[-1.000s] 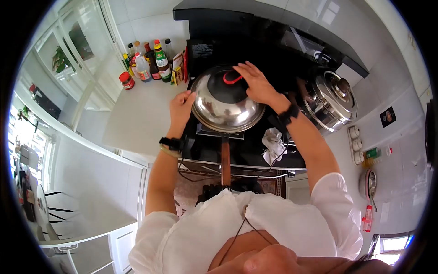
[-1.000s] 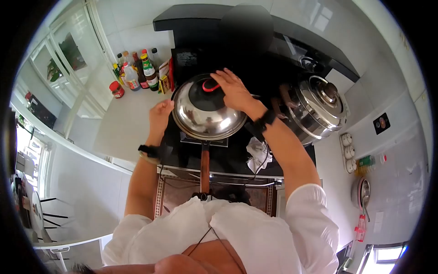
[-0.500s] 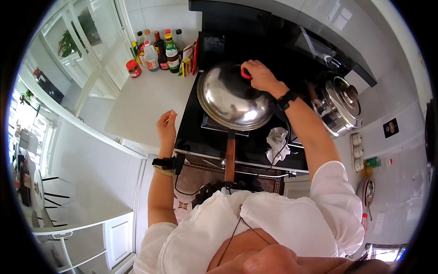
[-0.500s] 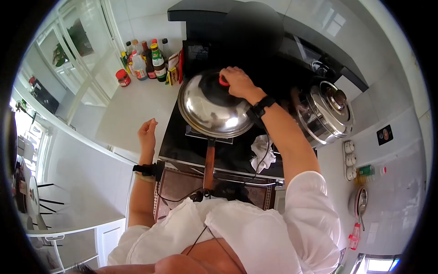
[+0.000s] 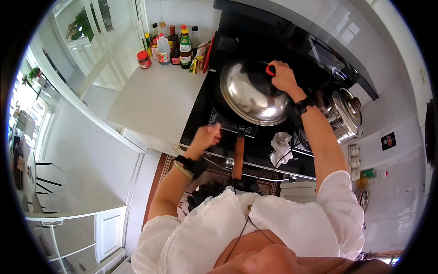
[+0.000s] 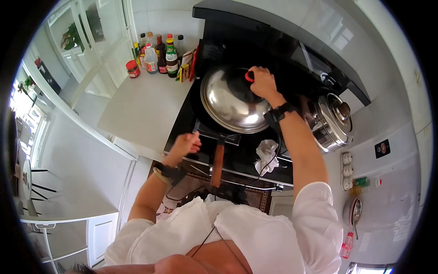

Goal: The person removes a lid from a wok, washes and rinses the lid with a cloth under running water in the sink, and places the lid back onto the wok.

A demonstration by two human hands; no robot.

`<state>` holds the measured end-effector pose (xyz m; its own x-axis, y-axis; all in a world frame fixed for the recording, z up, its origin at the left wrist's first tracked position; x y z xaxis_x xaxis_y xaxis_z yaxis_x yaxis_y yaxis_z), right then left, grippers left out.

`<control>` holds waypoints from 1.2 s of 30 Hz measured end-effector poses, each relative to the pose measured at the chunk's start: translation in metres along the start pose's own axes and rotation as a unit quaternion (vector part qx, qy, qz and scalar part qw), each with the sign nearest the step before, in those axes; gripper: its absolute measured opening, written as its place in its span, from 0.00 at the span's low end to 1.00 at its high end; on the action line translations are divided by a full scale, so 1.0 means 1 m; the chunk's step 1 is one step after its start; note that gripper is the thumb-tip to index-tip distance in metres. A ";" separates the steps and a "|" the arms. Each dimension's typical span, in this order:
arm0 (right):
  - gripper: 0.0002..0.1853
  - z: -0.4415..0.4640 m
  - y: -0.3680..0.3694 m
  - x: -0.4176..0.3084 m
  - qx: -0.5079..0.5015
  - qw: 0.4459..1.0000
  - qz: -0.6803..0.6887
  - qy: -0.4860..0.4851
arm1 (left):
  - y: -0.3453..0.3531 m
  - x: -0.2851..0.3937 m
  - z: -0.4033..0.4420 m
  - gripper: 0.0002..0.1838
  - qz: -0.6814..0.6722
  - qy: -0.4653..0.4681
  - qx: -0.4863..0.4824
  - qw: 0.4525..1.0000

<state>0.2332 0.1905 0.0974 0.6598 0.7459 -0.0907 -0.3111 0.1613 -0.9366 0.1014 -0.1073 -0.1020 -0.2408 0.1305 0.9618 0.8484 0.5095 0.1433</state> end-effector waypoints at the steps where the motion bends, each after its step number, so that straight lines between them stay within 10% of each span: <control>1: 0.23 0.003 0.003 -0.009 -0.014 1.000 -0.008 0.006 | 0.010 -0.010 -0.006 0.28 -0.013 -0.027 -0.030 0.999; 5: 0.23 0.009 0.025 -0.030 -0.021 0.999 -0.033 0.020 | 0.031 -0.018 -0.027 0.30 -0.045 -0.082 -0.073 0.993; 15: 0.24 -0.074 -0.024 -0.036 0.122 0.979 0.155 -0.051 | -0.020 0.043 -0.036 0.15 0.007 0.192 0.108 0.975; 36: 0.30 -0.223 -0.080 -0.012 0.296 0.941 0.138 -0.084 | 0.026 0.123 -0.043 0.12 -0.043 0.252 -0.057 0.965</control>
<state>0.4028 0.0243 0.0981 0.3951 0.8962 -0.2019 -0.8151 0.2405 -0.5270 0.1144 -0.1143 0.0300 -0.0775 -0.3542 0.9320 0.8885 0.3995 0.2257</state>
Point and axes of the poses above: each hand's wrist, its own z-axis towards the middle knuckle, its own y-axis out of the palm, x = y × z, the point moved 1 cm from there along z, towards the middle knuckle, and after that the axes turned 7 degrees about y, right-handed, at the moved point
